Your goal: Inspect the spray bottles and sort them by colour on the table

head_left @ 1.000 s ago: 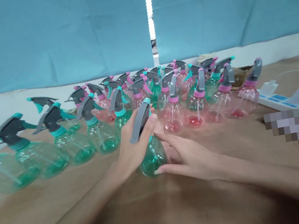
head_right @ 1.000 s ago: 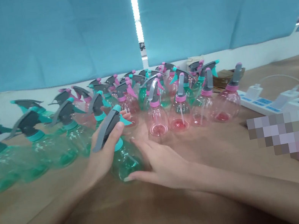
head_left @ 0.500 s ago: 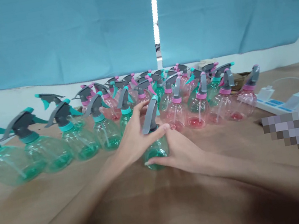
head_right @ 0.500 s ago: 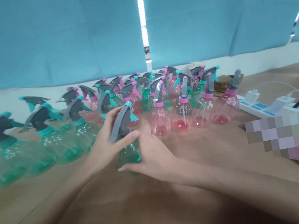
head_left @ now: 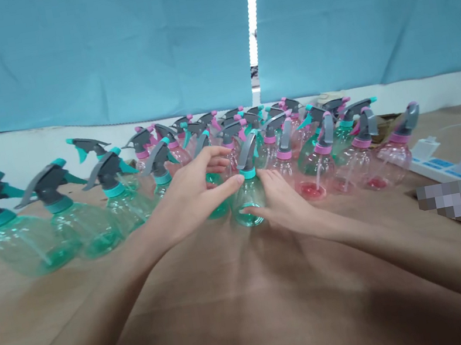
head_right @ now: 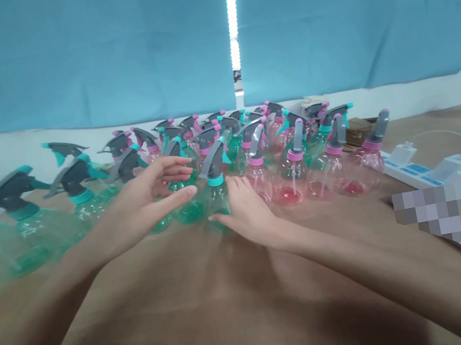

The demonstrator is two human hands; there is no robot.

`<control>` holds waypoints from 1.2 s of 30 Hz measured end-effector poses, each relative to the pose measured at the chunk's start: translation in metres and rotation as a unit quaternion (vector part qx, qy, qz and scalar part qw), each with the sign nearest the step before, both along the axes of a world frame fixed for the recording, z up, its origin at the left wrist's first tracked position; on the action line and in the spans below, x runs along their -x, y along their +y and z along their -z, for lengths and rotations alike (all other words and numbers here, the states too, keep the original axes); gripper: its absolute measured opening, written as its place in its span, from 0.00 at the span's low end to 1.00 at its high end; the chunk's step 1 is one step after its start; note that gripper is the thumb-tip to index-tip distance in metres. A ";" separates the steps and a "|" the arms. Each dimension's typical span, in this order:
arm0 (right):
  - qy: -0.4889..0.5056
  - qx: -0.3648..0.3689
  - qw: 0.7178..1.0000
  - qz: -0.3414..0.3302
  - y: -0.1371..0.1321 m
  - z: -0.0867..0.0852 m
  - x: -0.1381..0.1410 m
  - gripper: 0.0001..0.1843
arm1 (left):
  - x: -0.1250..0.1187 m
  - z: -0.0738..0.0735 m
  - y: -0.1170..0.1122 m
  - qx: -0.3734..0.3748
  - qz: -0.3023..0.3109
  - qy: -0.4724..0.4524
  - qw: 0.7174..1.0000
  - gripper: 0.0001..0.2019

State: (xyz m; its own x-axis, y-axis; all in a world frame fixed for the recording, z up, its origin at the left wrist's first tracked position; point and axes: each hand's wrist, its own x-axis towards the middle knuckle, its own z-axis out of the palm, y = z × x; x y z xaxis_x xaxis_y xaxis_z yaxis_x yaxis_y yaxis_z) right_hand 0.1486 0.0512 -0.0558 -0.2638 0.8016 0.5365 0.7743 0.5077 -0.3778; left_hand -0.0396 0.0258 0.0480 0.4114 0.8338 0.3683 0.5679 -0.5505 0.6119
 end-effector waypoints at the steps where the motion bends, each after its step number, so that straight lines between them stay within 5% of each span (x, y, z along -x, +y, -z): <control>1: -0.002 0.000 1.000 0.002 0.001 0.000 0.001 0.30 | 0.000 0.000 0.000 -0.007 -0.002 -0.001 1.000 0.16; 14: -0.012 0.009 0.999 0.031 0.028 0.003 -0.009 0.39 | 0.001 0.004 0.004 -0.016 -0.009 0.032 0.999 0.12; 36: 0.005 0.042 0.998 0.049 0.026 -0.005 -0.004 0.42 | 0.000 0.017 0.013 0.088 0.015 0.086 0.992 0.16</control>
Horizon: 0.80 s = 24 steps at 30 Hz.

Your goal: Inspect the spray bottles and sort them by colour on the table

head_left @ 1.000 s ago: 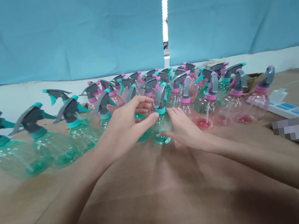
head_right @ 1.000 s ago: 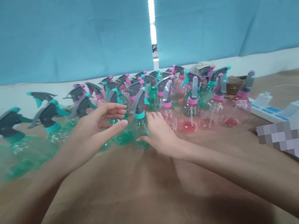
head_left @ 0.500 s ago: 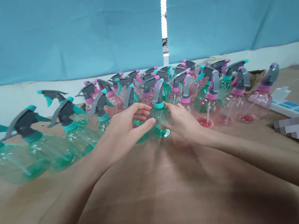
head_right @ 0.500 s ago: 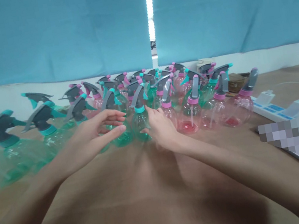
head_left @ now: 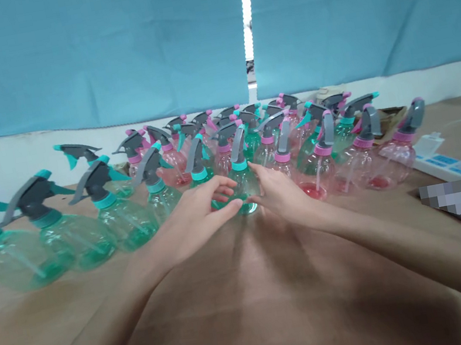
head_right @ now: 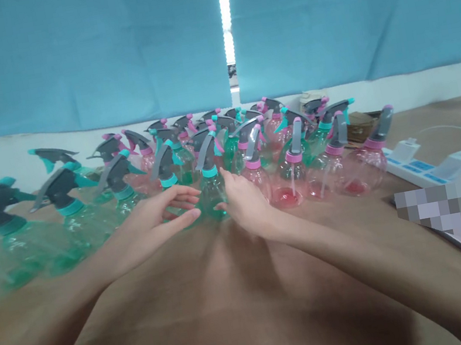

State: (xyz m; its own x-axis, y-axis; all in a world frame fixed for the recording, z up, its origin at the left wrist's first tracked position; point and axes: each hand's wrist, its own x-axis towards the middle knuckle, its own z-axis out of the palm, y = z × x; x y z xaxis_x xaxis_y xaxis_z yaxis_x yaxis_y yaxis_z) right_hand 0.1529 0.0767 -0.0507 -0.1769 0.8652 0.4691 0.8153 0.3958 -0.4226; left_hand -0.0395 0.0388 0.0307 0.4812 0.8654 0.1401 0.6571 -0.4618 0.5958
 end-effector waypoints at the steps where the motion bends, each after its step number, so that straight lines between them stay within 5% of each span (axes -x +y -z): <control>1: 0.004 -0.001 1.000 -0.003 -0.004 -0.002 -0.002 0.42 | 0.000 0.001 0.000 0.005 0.001 0.006 1.000 0.16; 4: 0.024 -0.005 1.000 -0.016 -0.023 -0.008 -0.019 0.37 | 0.002 0.005 0.000 0.014 -0.008 0.023 1.000 0.17; 8: 0.072 -0.022 0.997 -0.004 -0.048 -0.013 -0.058 0.19 | 0.000 0.011 0.002 0.026 -0.010 0.021 0.999 0.16; 13: 0.079 -0.011 0.994 0.076 -0.050 -0.010 -0.092 0.22 | -0.014 0.021 0.005 0.035 -0.024 -0.037 0.998 0.11; 19: 0.083 -0.009 0.993 0.085 -0.026 -0.009 -0.077 0.32 | -0.030 0.039 0.006 0.040 -0.028 -0.044 0.998 0.10; 24: 0.104 -0.011 0.991 0.078 -0.008 -0.008 -0.062 0.28 | -0.037 0.045 0.004 0.051 -0.007 -0.059 0.997 0.09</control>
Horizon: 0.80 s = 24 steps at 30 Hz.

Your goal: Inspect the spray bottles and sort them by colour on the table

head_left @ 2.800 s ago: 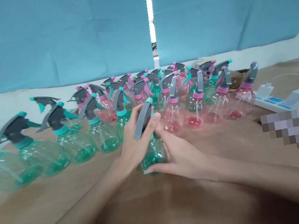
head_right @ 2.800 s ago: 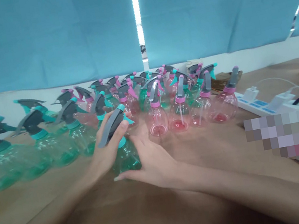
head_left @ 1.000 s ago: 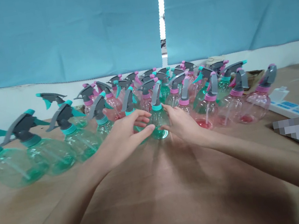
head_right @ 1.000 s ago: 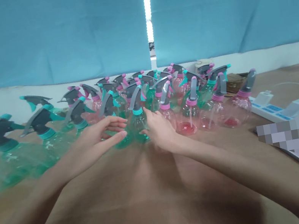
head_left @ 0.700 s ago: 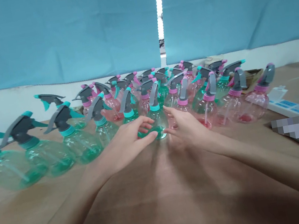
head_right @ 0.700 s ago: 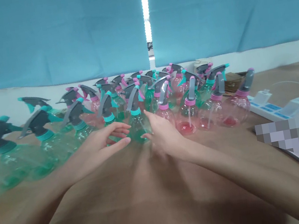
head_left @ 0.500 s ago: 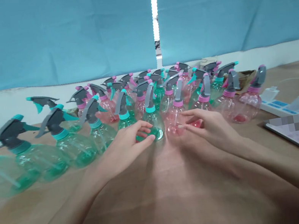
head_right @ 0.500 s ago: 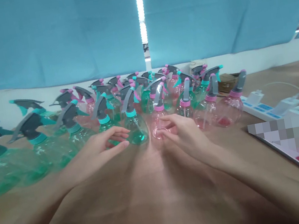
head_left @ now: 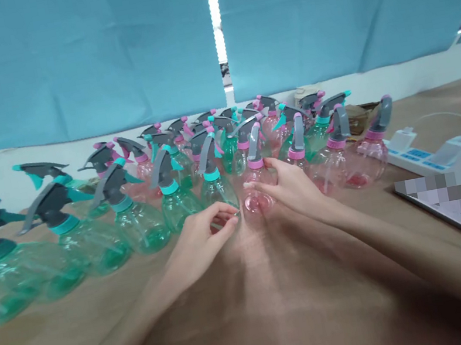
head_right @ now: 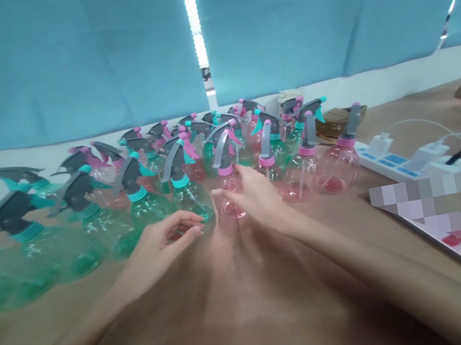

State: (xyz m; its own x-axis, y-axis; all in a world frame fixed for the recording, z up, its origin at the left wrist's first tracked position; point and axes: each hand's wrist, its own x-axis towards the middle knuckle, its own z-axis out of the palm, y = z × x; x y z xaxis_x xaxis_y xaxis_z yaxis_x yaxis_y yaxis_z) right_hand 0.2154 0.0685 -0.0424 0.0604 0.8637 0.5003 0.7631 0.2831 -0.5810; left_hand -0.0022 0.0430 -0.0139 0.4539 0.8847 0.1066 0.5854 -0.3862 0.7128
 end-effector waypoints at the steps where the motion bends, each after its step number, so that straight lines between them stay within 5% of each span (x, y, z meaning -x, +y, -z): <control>1: -0.008 0.005 1.000 0.006 0.002 0.001 0.001 0.28 | -0.002 0.000 0.000 0.002 0.001 -0.002 1.000 0.08; 12: -0.078 0.061 0.994 0.037 -0.012 -0.003 0.003 0.25 | -0.009 -0.006 -0.009 0.008 -0.002 0.005 1.000 0.08; 16: -0.090 0.043 0.995 -0.010 -0.036 -0.002 0.003 0.29 | -0.010 -0.006 -0.011 -0.017 -0.021 -0.020 0.999 0.09; 24: -0.102 -0.059 0.987 -0.113 -0.087 0.011 0.023 0.33 | -0.025 -0.018 -0.030 -0.014 0.010 -0.076 0.997 0.29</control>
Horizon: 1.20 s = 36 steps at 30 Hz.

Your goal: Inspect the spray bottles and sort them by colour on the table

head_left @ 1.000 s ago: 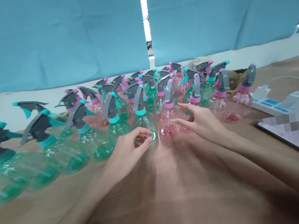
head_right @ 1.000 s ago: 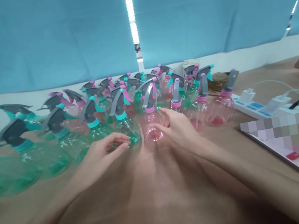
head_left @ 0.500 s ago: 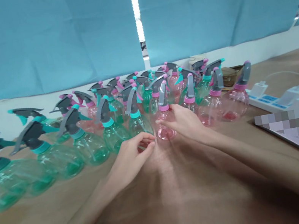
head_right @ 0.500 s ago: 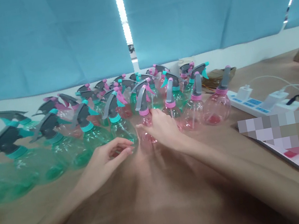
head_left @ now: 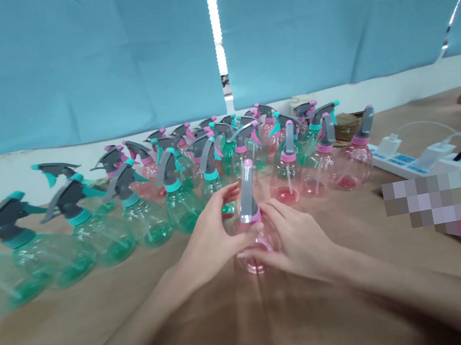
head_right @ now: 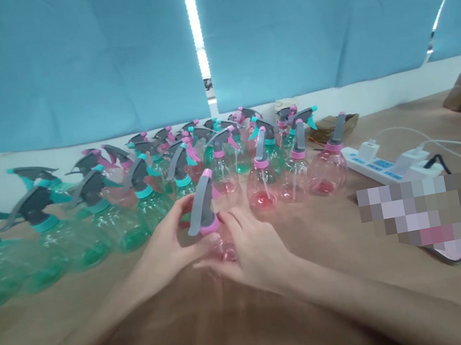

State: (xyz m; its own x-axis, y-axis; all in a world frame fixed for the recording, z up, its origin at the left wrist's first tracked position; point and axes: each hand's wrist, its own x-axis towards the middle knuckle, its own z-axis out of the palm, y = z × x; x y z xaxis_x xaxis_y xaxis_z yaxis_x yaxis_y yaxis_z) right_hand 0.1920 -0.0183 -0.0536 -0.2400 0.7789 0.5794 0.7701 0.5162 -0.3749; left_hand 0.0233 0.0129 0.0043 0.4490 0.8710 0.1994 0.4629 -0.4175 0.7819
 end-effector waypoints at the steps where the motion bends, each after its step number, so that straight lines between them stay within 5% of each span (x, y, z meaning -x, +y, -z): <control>1: -0.003 -0.008 1.000 0.001 -0.005 0.001 0.004 0.33 | -0.001 -0.001 -0.003 0.005 -0.007 -0.009 1.000 0.29; 5: -0.031 -0.044 0.998 -0.013 -0.017 0.008 0.022 0.36 | 0.000 -0.001 -0.014 -0.009 -0.019 -0.044 0.999 0.27; 9: -0.007 -0.057 0.996 -0.068 -0.019 0.016 0.039 0.41 | 0.010 0.005 -0.021 0.000 -0.005 -0.097 0.995 0.15; 15: 0.017 0.041 0.972 -0.231 -0.007 0.025 0.033 0.51 | 0.025 0.008 -0.022 0.017 -0.036 -0.145 0.989 0.14; 21: -0.073 0.172 0.957 -0.223 0.015 0.038 -0.016 0.46 | 0.026 0.006 -0.015 0.005 -0.044 -0.104 0.994 0.16; 25: -0.098 0.205 0.955 -0.189 0.031 0.046 -0.042 0.44 | 0.019 0.006 -0.010 -0.007 -0.053 -0.099 0.994 0.08; 36: -0.100 0.195 0.955 -0.198 0.026 0.054 -0.044 0.49 | 0.015 0.003 -0.009 0.001 -0.060 -0.097 0.993 0.03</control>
State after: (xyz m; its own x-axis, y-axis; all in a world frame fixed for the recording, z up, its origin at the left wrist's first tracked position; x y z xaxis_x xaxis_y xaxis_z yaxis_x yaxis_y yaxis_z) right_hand 0.2364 0.0081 -0.1072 -0.6364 0.7510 0.1760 0.6197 0.6337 -0.4630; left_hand 0.0081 0.0034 0.0015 0.2945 0.9163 0.2713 0.3490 -0.3674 0.8621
